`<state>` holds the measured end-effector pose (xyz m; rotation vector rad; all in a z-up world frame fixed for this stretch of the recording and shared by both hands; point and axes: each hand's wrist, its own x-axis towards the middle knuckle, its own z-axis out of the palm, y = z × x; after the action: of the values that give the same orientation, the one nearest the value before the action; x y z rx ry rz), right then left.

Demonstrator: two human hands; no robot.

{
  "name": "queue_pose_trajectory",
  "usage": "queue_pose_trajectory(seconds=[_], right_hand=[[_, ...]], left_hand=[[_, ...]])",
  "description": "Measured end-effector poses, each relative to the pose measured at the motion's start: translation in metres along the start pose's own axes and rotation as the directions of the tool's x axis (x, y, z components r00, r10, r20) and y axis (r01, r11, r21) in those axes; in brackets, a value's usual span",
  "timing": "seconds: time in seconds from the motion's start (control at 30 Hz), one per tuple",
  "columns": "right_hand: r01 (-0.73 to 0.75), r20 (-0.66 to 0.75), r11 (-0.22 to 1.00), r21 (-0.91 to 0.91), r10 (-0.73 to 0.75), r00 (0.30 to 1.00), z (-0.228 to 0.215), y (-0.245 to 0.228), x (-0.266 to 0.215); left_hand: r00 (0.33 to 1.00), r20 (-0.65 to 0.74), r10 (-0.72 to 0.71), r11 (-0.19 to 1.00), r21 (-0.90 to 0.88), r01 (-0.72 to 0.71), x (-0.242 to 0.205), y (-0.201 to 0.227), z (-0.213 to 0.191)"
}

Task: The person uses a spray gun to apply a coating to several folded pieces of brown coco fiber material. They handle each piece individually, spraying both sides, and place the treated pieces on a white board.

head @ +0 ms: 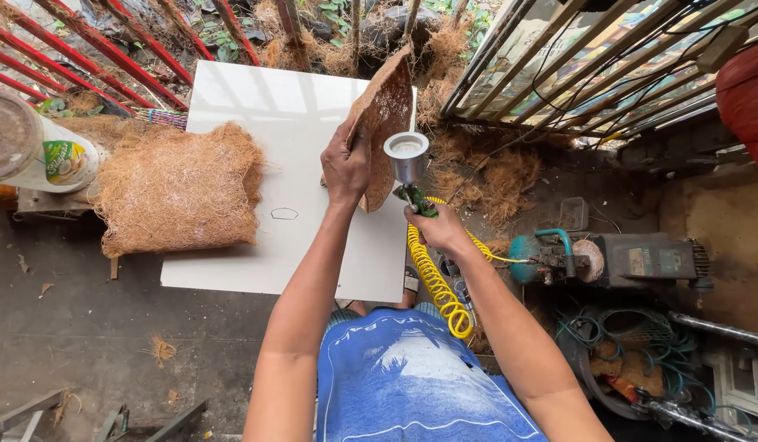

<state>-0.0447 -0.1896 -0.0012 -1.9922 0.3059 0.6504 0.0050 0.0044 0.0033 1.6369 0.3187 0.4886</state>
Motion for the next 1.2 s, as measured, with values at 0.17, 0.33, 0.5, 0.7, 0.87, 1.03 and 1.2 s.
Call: queue_pose_trajectory(seconds=[0.17,0.33,0.5,0.7,0.87,1.03,1.2], right_hand=[[-0.024,0.087,1.0,-0.003,0.024,0.996,-0.001,-0.012,-0.017],[-0.027,0.12,0.999,0.038,0.023,0.993,0.005,-0.003,-0.014],[-0.032,0.16,0.998,0.056,0.023,0.987,0.008,-0.013,-0.02],[-0.043,0.15,0.996,0.072,0.032,0.988,0.015,-0.031,-0.024],[0.02,0.075,0.996,0.092,-0.026,0.997,0.029,-0.03,0.0],[0.081,0.016,0.996,0.024,-0.081,0.997,0.038,-0.056,0.02],[0.119,-0.014,0.992,0.036,-0.119,0.993,0.037,-0.091,0.026]], left_hand=[[1.0,-0.015,0.023,1.0,0.006,-0.023,-0.001,0.003,-0.001],[1.0,-0.017,0.021,1.0,0.004,-0.021,0.001,0.002,-0.006],[0.999,-0.033,0.043,0.999,0.011,-0.042,0.002,0.001,-0.012],[0.997,-0.049,0.054,0.997,0.063,-0.051,0.002,0.009,-0.029],[0.995,-0.084,0.059,0.993,0.111,-0.049,0.005,0.015,-0.051],[0.991,-0.114,0.067,0.99,0.131,-0.051,0.001,0.016,-0.061],[0.977,-0.18,0.112,0.989,0.119,-0.091,-0.009,0.024,-0.049]])
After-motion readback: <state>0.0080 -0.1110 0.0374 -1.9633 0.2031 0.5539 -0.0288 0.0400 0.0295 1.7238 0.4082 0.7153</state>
